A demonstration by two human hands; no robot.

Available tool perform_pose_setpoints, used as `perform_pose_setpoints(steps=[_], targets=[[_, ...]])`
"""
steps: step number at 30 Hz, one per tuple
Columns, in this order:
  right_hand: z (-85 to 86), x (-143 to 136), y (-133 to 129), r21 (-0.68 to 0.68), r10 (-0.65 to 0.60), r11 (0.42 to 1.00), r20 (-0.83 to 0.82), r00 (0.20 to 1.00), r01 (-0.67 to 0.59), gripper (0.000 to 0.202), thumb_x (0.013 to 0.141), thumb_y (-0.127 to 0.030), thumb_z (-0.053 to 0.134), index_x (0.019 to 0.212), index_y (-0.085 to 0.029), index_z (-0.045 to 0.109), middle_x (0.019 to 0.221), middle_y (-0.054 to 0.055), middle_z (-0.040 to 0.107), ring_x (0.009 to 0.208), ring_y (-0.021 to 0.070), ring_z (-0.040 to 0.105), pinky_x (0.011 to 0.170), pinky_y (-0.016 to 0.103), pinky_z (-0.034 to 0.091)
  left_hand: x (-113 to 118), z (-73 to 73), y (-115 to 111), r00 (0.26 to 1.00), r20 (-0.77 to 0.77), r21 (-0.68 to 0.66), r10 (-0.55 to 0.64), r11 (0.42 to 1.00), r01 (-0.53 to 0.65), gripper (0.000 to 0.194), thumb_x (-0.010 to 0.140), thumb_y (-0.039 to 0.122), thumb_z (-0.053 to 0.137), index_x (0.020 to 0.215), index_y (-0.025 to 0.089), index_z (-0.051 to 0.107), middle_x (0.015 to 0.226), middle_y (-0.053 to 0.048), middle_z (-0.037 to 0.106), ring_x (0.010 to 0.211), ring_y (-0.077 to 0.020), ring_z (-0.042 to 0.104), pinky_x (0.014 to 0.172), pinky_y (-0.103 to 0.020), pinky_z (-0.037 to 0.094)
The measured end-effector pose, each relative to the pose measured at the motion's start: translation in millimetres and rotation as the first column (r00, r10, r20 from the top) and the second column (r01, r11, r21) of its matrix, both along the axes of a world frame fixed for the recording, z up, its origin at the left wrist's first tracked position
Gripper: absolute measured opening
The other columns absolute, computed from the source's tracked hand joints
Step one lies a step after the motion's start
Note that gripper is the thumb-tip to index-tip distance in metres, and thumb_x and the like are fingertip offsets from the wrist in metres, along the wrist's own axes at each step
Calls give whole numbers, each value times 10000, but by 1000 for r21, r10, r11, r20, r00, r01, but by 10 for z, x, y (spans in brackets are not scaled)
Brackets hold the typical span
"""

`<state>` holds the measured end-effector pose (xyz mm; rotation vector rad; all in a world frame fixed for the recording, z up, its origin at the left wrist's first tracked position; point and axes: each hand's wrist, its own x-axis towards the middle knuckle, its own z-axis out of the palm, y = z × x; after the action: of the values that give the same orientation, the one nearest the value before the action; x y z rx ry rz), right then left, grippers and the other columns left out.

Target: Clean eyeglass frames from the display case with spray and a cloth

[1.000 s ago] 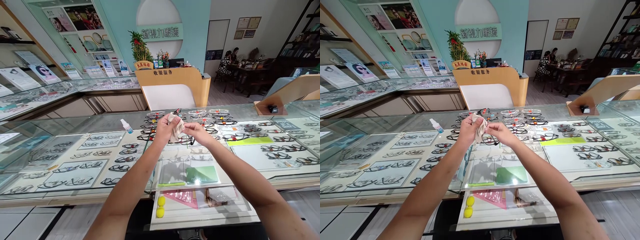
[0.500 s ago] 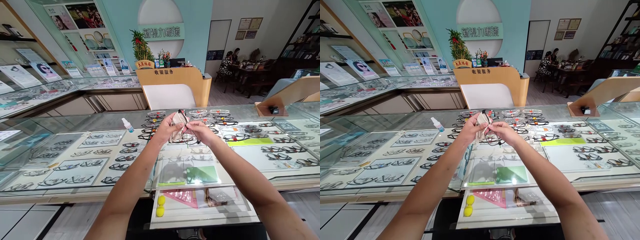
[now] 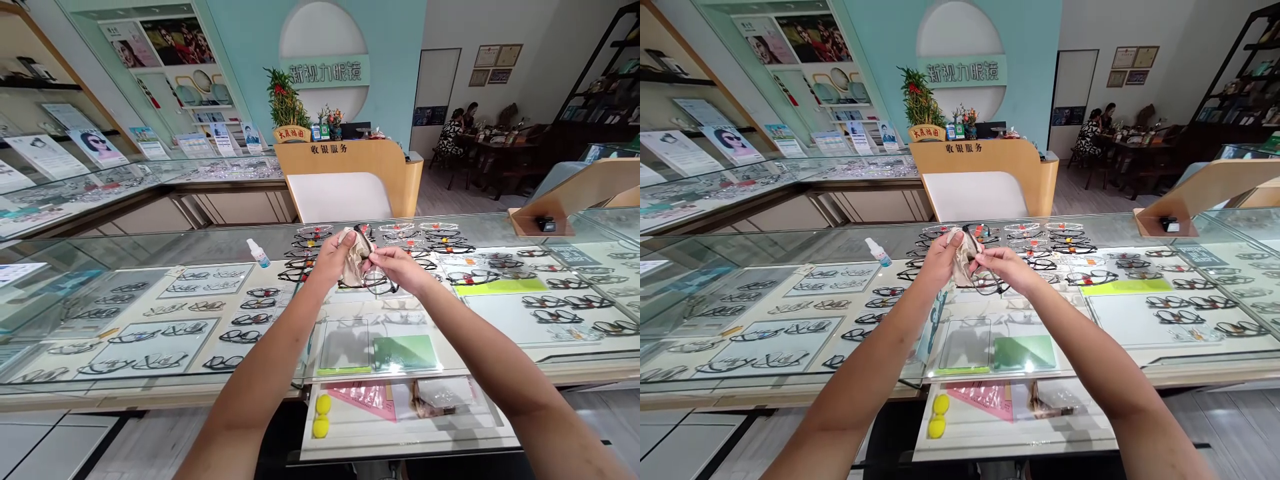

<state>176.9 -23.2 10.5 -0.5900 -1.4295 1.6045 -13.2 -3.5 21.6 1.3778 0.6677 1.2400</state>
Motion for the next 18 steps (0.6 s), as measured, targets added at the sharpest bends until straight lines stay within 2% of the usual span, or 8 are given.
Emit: perform_pose_setpoints(steps=[2,4,6,8,11,14,18], targets=[[18,55,21,-49,8,999,-29,1000,-10,437,775,-627,962,797,-200,871,837,58,801,790,190,722,831,334,591,-35,6,17,997,7,-23,-80,997,80,668,772,778,885,991,159,759,810,-82,796,637,-206,742,615,-312,610],[14,77,37,-96,1,995,-70,998,-7,430,742,-602,991,784,-194,862,816,54,795,749,175,713,775,312,592,-42,15,9,994,5,-25,-109,994,109,664,718,682,972,1073,166,755,873,-84,814,686,-210,759,632,-301,614],[-9,53,37,-112,1,994,-104,995,-13,428,729,-587,1006,783,-190,857,821,52,793,750,166,714,783,306,600,-19,20,-18,996,5,-13,-94,996,94,671,648,582,1045,1087,174,742,891,-70,818,667,-185,742,614,-274,600],[-40,-5,17,-95,25,995,-120,992,-36,432,740,-593,1000,800,-191,855,831,51,790,766,166,714,820,322,609,24,16,-51,999,18,-3,-47,999,47,642,619,552,1065,1013,178,724,843,-47,804,591,-153,696,563,-255,572],[-76,-102,-24,-62,51,996,-119,992,-59,459,730,-625,997,822,-198,857,836,49,789,775,168,700,830,336,599,89,-6,-90,997,43,16,64,998,-65,581,713,650,989,875,187,677,720,-14,751,462,-110,595,460,-237,487],[-81,-136,-49,-51,42,998,-83,996,-46,462,739,-629,990,807,-189,865,844,53,790,754,148,660,801,303,564,117,-22,-96,987,65,2,145,989,-145,625,804,784,857,802,191,662,591,6,664,407,-106,539,412,-239,436],[-69,-74,-28,-42,24,999,-117,993,-29,424,791,-593,968,831,-182,870,870,52,778,773,142,649,805,277,552,105,-11,-39,983,172,-176,68,984,-37,680,764,845,843,831,186,688,583,-2,657,466,-168,628,457,-285,517]])
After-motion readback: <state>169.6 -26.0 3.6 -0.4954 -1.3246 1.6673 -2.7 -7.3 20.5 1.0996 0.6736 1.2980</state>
